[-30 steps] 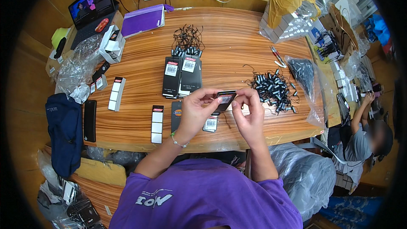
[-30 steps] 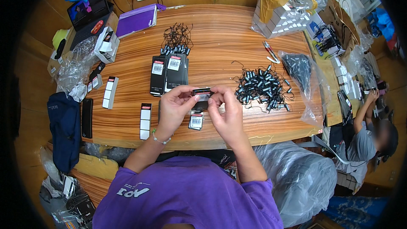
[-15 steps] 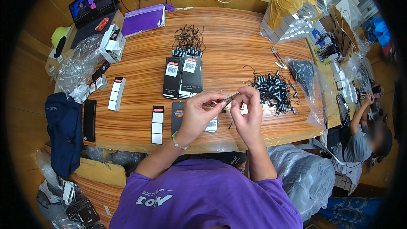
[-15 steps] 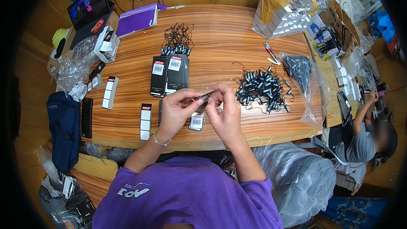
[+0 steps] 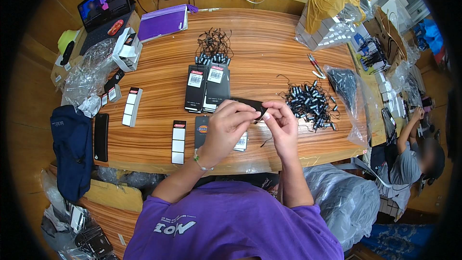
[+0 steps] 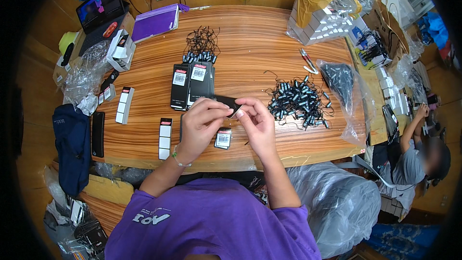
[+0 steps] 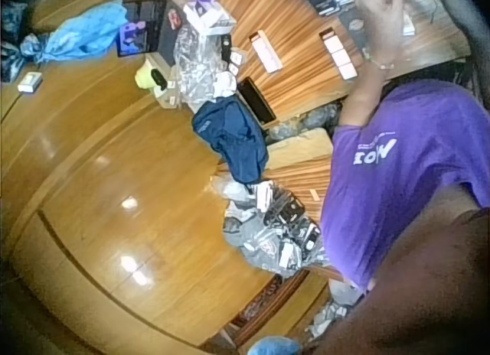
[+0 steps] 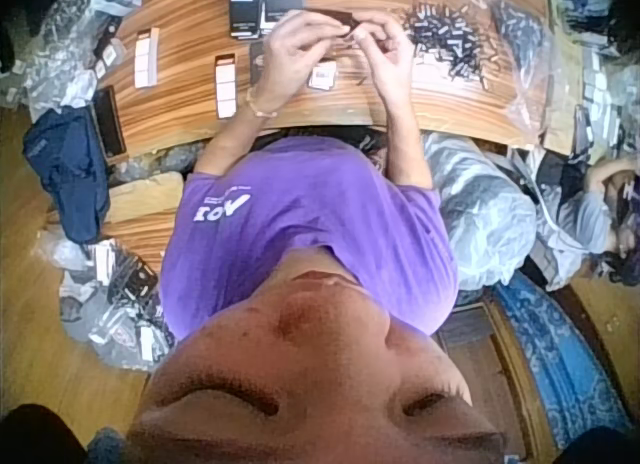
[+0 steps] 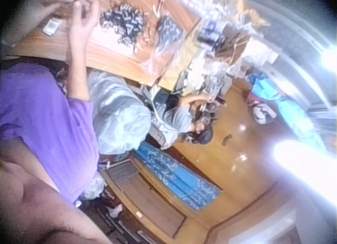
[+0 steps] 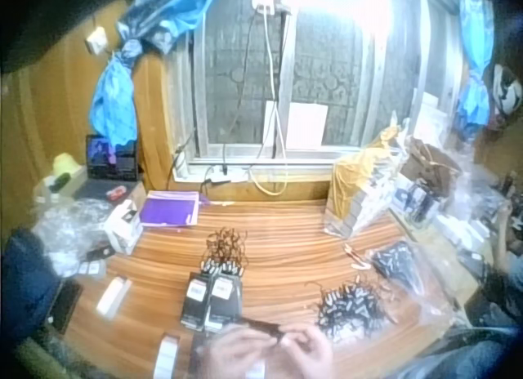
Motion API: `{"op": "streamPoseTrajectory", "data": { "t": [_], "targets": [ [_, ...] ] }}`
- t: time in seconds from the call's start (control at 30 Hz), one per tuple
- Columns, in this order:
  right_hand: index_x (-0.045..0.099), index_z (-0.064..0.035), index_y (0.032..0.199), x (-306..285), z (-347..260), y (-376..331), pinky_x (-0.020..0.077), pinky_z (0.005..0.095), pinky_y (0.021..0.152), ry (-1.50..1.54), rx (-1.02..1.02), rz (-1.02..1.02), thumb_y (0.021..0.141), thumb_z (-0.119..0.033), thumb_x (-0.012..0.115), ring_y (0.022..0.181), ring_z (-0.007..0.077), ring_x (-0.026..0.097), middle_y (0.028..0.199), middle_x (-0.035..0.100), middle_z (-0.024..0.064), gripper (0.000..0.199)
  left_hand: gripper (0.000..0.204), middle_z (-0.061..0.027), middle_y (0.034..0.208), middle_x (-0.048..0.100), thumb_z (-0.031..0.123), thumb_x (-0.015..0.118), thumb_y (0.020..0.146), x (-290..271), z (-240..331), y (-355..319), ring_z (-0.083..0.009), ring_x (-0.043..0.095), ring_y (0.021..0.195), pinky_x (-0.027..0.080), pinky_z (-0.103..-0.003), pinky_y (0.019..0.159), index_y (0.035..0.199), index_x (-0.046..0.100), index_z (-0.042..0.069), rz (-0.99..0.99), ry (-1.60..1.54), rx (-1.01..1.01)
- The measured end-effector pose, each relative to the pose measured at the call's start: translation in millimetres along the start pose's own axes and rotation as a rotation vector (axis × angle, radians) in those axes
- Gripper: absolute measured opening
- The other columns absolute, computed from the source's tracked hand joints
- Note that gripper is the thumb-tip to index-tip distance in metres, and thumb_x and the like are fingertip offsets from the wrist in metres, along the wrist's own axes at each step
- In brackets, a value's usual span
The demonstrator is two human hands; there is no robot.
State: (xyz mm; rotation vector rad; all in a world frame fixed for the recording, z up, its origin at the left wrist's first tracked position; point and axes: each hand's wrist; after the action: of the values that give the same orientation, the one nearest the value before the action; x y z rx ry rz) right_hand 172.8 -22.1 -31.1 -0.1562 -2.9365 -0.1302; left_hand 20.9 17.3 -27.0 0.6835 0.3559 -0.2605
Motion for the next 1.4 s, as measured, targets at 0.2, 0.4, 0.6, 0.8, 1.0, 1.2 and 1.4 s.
{"op": "streamPoseTrajectory", "data": {
  "t": [0.2, 0.4, 0.6, 0.8, 1.0, 1.2, 1.4],
  "targets": [
    [0.055, -0.0004, 0.094, -6.8, 5.3, -2.3, 0.0403, 0.0198, 0.077, 0.159, 0.105, 0.007, 0.088, -0.006, 0.052, 0.084, 0.0083, 0.053, 0.089, 0.059, 0.0024, 0.009, 0.028, -0.0028, 0.083, 0.061, -0.002, 0.066, 0.062, 0.0, 0.4, 2.8, -0.0206, 0.055, 0.081, 0.047, -0.033, 0.072, 0.087, 0.068, 0.009, 0.019, 0.224, 0.309],
    [0.050, -0.0073, 0.090, -3.1, -7.9, 10.2, 0.0392, 0.0302, 0.081, 0.348, -0.152, 0.333, 0.091, -0.012, 0.049, 0.084, 0.0136, 0.048, 0.089, 0.052, 0.0055, 0.005, 0.026, -0.0065, 0.084, 0.062, -0.003, 0.065, 0.066, 2.9, -10.6, -4.9, -0.0209, 0.059, 0.075, 0.048, -0.032, 0.066, 0.090, 0.067, 0.007, -0.099, 0.040, 0.199],
    [0.044, -0.0071, 0.093, 1.1, -35.7, 14.4, 0.0389, 0.0323, 0.068, 0.473, -0.377, 0.057, 0.092, -0.014, 0.048, 0.065, 0.0133, 0.042, 0.069, 0.045, 0.0032, 0.008, 0.036, -0.0092, 0.097, 0.060, 0.006, 0.069, 0.071, -4.6, -1.5, -16.8, -0.0215, 0.059, 0.085, 0.047, -0.030, 0.073, 0.106, 0.060, 0.005, -0.144, -0.180, -0.232],
    [0.043, -0.0065, 0.102, 3.4, -41.2, -4.2, 0.0365, 0.0300, 0.061, 0.298, -0.363, 0.013, 0.088, -0.010, 0.052, 0.059, 0.0127, 0.041, 0.063, 0.046, 0.0027, 0.017, 0.036, -0.0106, 0.108, 0.050, 0.018, 0.066, 0.076, -76.7, -48.6, -45.8, -0.0254, 0.048, 0.103, 0.038, -0.035, 0.091, 0.109, 0.058, 0.006, -0.192, 0.044, -0.377],
    [0.041, -0.0051, 0.107, -14.6, -43.8, -7.2, 0.0393, 0.0300, 0.067, 0.197, -0.306, 0.129, 0.087, -0.003, 0.050, 0.065, 0.0145, 0.046, 0.070, 0.050, 0.0058, 0.022, 0.047, -0.0120, 0.116, 0.045, 0.020, 0.069, 0.072, -125.1, -67.6, -79.1, -0.0278, 0.037, 0.115, 0.031, -0.036, 0.099, 0.115, 0.054, 0.006, -0.341, 0.354, -0.598],
    [0.041, -0.0045, 0.107, -27.8, -39.0, -0.7, 0.0409, 0.0281, 0.067, 0.133, -0.257, 0.154, 0.087, -0.002, 0.051, 0.071, 0.0143, 0.051, 0.076, 0.055, 0.0085, 0.023, 0.047, -0.0111, 0.118, 0.044, 0.015, 0.074, 0.065, -130.5, -72.4, -81.3, -0.0266, 0.043, 0.111, 0.036, -0.035, 0.095, 0.109, 0.059, 0.006, -0.321, 0.335, -0.571],
    [0.044, -0.0032, 0.103, -35.0, -31.2, 1.5, 0.0411, 0.0253, 0.066, 0.039, -0.256, 0.133, 0.086, 0.001, 0.051, 0.066, 0.0123, 0.051, 0.075, 0.056, 0.0063, 0.019, 0.034, -0.0091, 0.100, 0.057, 0.000, 0.066, 0.072, -127.0, -49.9, -79.4, -0.0184, 0.056, 0.095, 0.046, -0.027, 0.082, 0.105, 0.058, 0.002, -0.078, 0.097, -0.618]
  ]
}}
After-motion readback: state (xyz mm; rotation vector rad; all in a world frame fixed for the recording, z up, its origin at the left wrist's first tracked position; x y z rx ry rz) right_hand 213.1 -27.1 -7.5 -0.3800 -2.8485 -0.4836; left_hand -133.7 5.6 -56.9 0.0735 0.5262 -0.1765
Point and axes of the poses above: each hand's wrist, its own y-axis towards the middle knuckle, its own x-axis out of the palm, z = x × y
